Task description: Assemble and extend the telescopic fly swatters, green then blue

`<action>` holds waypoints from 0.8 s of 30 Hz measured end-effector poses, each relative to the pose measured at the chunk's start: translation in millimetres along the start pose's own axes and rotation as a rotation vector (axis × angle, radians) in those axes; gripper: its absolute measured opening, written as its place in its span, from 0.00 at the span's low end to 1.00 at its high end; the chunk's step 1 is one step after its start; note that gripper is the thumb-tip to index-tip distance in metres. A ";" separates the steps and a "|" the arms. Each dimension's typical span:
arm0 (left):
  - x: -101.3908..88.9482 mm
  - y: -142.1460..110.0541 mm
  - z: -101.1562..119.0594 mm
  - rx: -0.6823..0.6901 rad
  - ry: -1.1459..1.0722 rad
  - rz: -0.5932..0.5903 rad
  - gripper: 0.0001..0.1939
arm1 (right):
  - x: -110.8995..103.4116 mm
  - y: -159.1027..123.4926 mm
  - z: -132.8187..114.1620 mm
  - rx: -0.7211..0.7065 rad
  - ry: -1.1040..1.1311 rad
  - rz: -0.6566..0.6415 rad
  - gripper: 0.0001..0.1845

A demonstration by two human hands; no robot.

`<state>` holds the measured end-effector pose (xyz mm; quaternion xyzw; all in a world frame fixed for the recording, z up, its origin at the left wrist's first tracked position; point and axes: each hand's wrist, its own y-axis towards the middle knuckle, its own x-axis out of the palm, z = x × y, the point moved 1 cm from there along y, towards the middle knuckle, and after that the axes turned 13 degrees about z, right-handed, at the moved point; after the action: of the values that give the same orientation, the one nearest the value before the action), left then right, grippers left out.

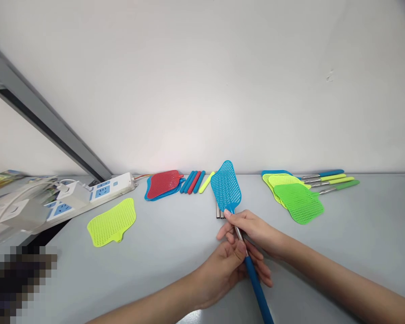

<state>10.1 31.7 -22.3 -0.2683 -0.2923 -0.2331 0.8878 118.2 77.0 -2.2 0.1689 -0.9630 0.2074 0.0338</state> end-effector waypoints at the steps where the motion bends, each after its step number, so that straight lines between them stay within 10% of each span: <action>1: 0.6 -0.7 -0.5 0.011 0.013 -0.022 0.17 | 0.0 0.1 1.2 0.000 -0.013 -0.010 0.29; 24: 11.7 -8.4 4.5 0.161 0.454 -0.139 0.26 | 15.4 -28.4 -10.0 -0.090 -0.316 0.297 0.26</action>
<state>11.9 25.2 -8.8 -0.1169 -0.1208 -0.3238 0.9311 113.3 52.0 20.1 0.0538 -0.9789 0.1377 -0.1409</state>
